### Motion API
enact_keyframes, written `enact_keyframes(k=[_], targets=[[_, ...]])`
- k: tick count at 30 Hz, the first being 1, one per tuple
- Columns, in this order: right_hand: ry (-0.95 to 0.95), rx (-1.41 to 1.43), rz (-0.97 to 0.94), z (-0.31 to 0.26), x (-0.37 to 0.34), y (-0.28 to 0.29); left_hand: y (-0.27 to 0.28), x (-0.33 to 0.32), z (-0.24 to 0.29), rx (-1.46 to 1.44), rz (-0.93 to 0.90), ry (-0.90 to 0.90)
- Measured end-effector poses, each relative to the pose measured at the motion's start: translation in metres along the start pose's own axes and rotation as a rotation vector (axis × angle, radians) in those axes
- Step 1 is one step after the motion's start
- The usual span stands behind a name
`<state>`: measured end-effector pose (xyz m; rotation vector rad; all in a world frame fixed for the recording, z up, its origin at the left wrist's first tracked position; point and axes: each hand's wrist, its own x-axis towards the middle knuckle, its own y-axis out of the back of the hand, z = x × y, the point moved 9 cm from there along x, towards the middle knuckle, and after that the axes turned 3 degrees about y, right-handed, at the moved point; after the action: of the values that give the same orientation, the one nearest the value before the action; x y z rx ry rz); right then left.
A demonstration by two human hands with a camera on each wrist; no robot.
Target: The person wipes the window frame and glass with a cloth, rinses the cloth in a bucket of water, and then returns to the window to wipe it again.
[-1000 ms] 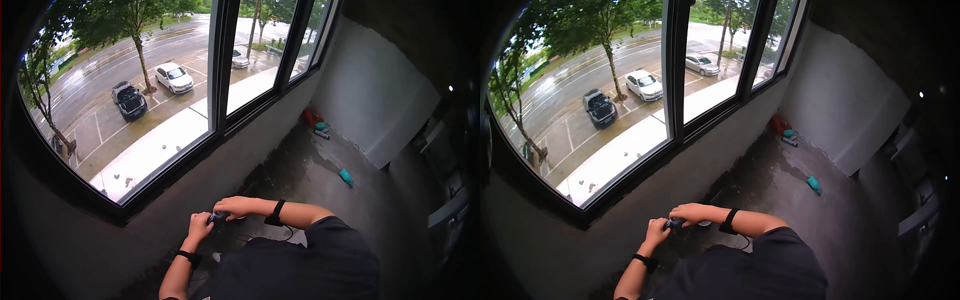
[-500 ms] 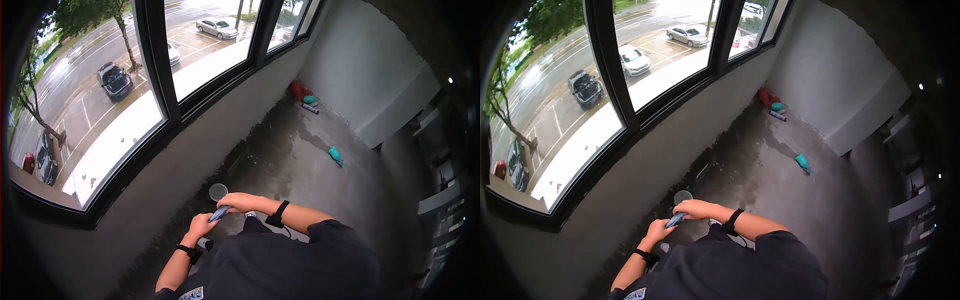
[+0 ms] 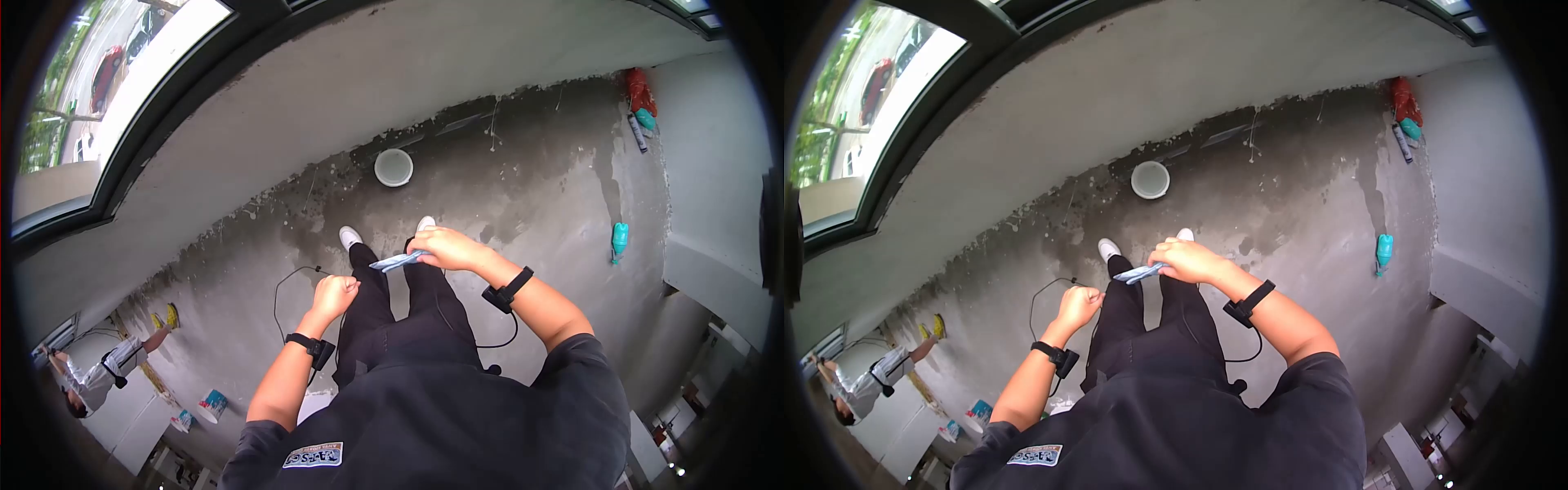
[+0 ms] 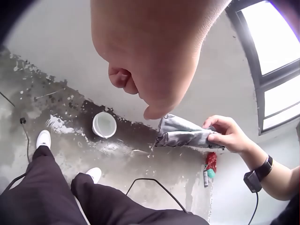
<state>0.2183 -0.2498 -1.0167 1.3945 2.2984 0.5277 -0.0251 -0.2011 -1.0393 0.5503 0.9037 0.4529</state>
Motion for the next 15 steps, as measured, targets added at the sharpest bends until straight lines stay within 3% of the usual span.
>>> enact_keyframes(k=[10,15], targets=[[-0.184,-0.128,-0.064,0.217,0.069,-0.061,-0.123,0.095,-0.081,-0.105,-0.156,0.064],[-0.184,-0.302,-0.162,0.324,0.104,-0.123,-0.173,0.132,-0.124,-0.13,-0.101,0.112]])
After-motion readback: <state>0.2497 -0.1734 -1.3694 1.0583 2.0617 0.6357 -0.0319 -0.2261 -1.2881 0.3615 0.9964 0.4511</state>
